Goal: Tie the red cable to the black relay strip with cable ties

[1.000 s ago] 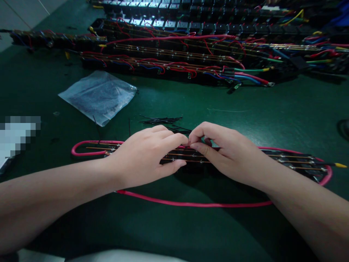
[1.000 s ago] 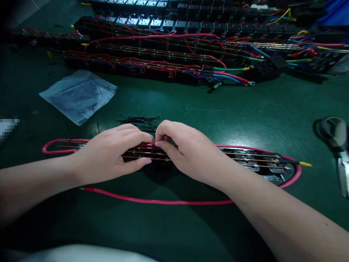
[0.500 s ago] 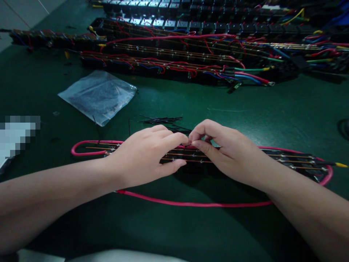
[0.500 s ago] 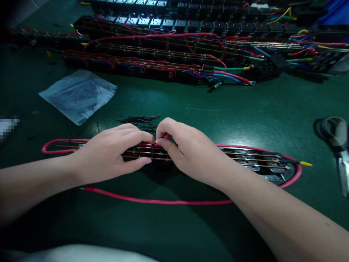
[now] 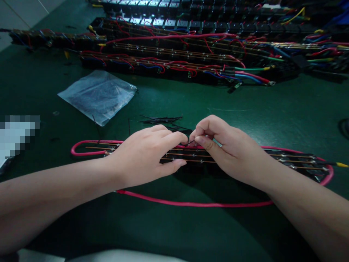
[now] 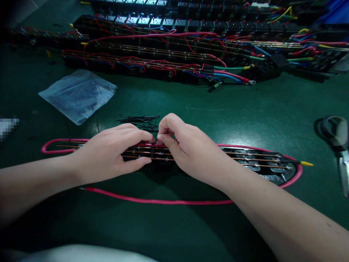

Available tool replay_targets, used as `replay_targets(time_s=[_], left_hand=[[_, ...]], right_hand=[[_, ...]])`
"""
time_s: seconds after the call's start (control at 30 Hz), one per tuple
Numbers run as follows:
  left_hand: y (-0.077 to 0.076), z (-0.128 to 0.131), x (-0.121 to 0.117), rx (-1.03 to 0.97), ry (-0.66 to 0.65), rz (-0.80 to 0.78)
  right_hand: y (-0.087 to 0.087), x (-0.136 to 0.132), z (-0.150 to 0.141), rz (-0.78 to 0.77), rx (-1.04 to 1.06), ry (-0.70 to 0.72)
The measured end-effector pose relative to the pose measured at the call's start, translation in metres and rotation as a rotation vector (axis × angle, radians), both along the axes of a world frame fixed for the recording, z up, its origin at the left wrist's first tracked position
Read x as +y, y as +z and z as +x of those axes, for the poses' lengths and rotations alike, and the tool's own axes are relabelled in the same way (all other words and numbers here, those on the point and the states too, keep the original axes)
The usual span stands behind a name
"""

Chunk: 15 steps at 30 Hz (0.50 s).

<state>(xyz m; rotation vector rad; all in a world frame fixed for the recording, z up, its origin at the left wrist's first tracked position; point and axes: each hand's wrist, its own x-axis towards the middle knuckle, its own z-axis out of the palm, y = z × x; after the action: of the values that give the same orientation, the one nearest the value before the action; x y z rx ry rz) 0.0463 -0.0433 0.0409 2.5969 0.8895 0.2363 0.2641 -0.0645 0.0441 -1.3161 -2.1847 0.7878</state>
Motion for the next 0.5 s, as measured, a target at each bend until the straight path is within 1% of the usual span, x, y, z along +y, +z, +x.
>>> replay_targets(time_s=[0.17, 0.5], left_hand=[[-0.0004, -0.0005, 0.0003, -0.003, -0.005, 0.0], [0.0009, 0.0005, 0.0004, 0.008, 0.008, -0.016]], right_hand=[[-0.0029, -0.0003, 0.0013, 0.016, 0.009, -0.009], [-0.0023, -0.0003, 0.0022, -0.015, 0.025, -0.027]])
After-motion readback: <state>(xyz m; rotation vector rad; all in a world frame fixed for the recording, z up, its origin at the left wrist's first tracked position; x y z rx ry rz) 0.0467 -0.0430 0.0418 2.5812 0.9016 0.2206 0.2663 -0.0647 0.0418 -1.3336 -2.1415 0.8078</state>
